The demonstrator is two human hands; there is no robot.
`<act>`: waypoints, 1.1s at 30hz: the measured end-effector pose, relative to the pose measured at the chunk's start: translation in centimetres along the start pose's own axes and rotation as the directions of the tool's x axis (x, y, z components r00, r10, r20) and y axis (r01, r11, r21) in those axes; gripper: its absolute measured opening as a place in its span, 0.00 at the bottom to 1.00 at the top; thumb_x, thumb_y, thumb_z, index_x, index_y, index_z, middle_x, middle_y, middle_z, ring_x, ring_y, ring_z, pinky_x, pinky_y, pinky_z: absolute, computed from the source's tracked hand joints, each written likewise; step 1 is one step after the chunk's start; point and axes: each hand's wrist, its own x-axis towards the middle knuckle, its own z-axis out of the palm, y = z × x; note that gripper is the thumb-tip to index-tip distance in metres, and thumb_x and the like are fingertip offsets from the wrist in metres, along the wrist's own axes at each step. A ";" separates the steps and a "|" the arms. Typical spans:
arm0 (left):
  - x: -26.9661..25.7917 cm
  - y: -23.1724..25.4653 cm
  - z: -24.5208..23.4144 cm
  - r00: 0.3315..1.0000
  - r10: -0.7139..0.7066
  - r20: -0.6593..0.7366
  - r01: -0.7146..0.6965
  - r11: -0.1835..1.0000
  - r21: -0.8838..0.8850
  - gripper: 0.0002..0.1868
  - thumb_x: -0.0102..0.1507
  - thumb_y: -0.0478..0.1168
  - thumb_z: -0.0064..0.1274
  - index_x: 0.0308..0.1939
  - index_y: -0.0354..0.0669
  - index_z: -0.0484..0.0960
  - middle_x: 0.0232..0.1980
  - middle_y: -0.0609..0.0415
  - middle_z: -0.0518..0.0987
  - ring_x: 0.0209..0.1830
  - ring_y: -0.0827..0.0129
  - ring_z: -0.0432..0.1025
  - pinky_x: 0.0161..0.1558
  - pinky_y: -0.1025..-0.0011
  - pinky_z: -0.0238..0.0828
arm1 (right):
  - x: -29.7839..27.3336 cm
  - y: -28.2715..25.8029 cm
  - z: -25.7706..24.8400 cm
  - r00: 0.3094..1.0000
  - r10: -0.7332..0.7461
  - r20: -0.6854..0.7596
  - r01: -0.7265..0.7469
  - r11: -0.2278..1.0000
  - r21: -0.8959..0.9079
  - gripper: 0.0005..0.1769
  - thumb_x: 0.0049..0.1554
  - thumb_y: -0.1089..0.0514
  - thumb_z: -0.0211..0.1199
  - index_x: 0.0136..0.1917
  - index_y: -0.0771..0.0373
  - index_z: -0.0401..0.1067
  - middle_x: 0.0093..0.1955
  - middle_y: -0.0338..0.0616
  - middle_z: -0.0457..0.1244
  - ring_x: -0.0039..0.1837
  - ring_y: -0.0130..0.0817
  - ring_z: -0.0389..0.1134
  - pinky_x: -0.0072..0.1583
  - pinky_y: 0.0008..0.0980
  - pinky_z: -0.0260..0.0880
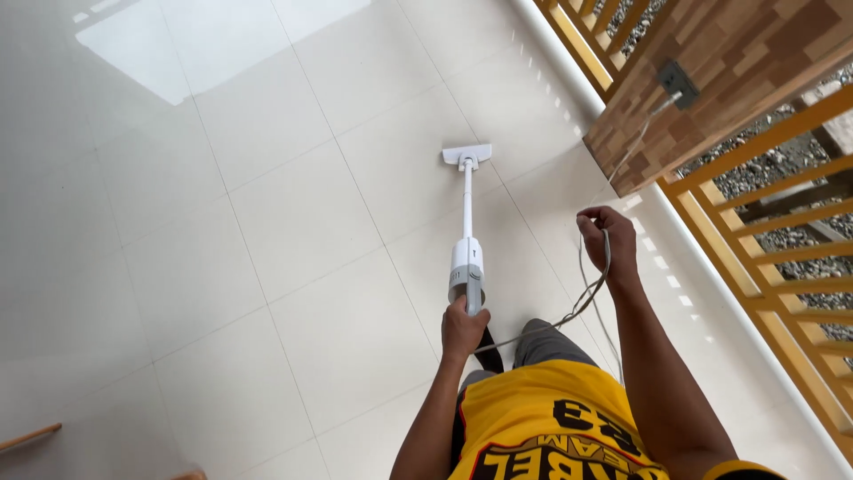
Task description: The person uses a white corded stick vacuum to clean a white tiled floor. They move the vacuum back and forth along a wooden railing and around a wooden bench and chair, managing the power cord with their right hand.
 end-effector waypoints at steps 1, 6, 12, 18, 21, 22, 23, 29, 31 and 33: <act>1.9 1.7 -0.4 1.000 0.004 -0.003 -0.004 1.000 -0.001 0.09 0.54 0.43 0.52 0.26 0.50 0.67 0.20 0.64 0.62 0.20 0.77 0.59 0.25 0.74 0.56 | 2.0 -0.8 0.8 1.000 -0.005 0.000 0.005 1.000 0.002 0.12 0.60 0.55 0.63 0.53 0.62 0.79 0.30 0.42 0.58 0.37 0.33 0.62 0.40 0.33 0.61; 7.8 4.3 -1.7 1.000 0.007 0.009 -0.008 1.000 0.010 0.08 0.55 0.42 0.52 0.26 0.49 0.68 0.20 0.63 0.64 0.19 0.77 0.60 0.24 0.74 0.58 | 7.5 -2.6 4.5 0.999 -0.023 0.033 0.024 0.999 -0.025 0.12 0.60 0.56 0.63 0.53 0.66 0.79 0.29 0.45 0.58 0.38 0.35 0.62 0.41 0.35 0.61; 17.9 8.8 -2.6 1.000 -0.008 -0.026 0.010 0.998 0.065 0.09 0.53 0.45 0.54 0.27 0.48 0.71 0.20 0.57 0.68 0.21 0.68 0.68 0.27 0.66 0.63 | 20.0 -5.0 8.7 0.996 -0.076 0.053 0.076 0.997 0.002 0.11 0.59 0.56 0.63 0.52 0.64 0.78 0.29 0.43 0.59 0.36 0.34 0.63 0.40 0.33 0.61; 31.4 11.9 -2.3 0.995 -0.026 -0.098 0.036 0.994 0.101 0.09 0.52 0.46 0.53 0.26 0.48 0.72 0.20 0.54 0.71 0.22 0.64 0.70 0.27 0.65 0.64 | 31.8 -11.5 11.3 0.989 -0.074 0.130 0.071 0.997 0.027 0.13 0.58 0.57 0.63 0.54 0.65 0.78 0.30 0.44 0.60 0.37 0.36 0.63 0.40 0.34 0.61; 36.5 15.4 -2.9 0.988 -0.035 -0.152 0.058 0.987 0.153 0.11 0.54 0.47 0.53 0.31 0.44 0.76 0.27 0.43 0.79 0.32 0.48 0.78 0.34 0.55 0.69 | 37.8 -12.9 12.2 0.987 -0.081 0.138 0.076 0.996 0.039 0.13 0.58 0.56 0.63 0.54 0.63 0.78 0.29 0.41 0.60 0.36 0.34 0.64 0.39 0.33 0.61; 37.3 16.3 -3.1 0.986 -0.043 -0.159 0.068 0.986 0.152 0.11 0.54 0.47 0.53 0.31 0.44 0.76 0.27 0.43 0.79 0.32 0.48 0.78 0.34 0.55 0.69 | 39.2 -13.2 12.5 0.986 -0.079 0.150 0.074 0.996 0.041 0.13 0.58 0.56 0.63 0.54 0.63 0.78 0.29 0.41 0.60 0.36 0.34 0.64 0.39 0.33 0.61; 38.0 17.1 -3.2 0.982 -0.068 -0.176 0.094 0.985 0.145 0.09 0.53 0.46 0.52 0.30 0.45 0.76 0.25 0.47 0.79 0.30 0.52 0.78 0.33 0.58 0.69 | 40.5 -13.5 12.7 0.986 -0.065 0.157 0.057 0.997 0.053 0.13 0.58 0.56 0.63 0.54 0.63 0.78 0.29 0.41 0.60 0.36 0.33 0.64 0.39 0.32 0.61; 37.9 25.1 -4.3 0.955 -0.200 -0.220 0.223 0.971 0.083 0.11 0.54 0.47 0.53 0.31 0.45 0.79 0.27 0.48 0.80 0.32 0.54 0.78 0.35 0.58 0.70 | 47.5 -14.6 15.3 0.982 -0.028 0.185 0.015 0.997 0.075 0.13 0.58 0.56 0.63 0.55 0.62 0.78 0.29 0.40 0.60 0.36 0.33 0.64 0.39 0.33 0.61; 38.3 25.7 -4.3 0.947 -0.236 -0.216 0.259 0.962 0.088 0.10 0.53 0.48 0.54 0.31 0.47 0.78 0.26 0.50 0.79 0.31 0.55 0.78 0.35 0.58 0.69 | 48.8 -14.7 16.2 0.984 0.000 0.177 -0.016 0.996 0.091 0.13 0.58 0.57 0.63 0.55 0.63 0.77 0.30 0.40 0.60 0.36 0.33 0.64 0.39 0.33 0.61; 40.5 25.8 -4.1 0.955 -0.227 -0.189 0.235 0.972 0.016 0.12 0.54 0.47 0.55 0.33 0.43 0.78 0.27 0.49 0.76 0.30 0.60 0.75 0.33 0.61 0.68 | 51.0 -15.0 16.7 0.984 0.013 0.177 -0.027 0.997 0.078 0.13 0.58 0.56 0.64 0.55 0.62 0.78 0.30 0.41 0.60 0.37 0.35 0.64 0.40 0.35 0.62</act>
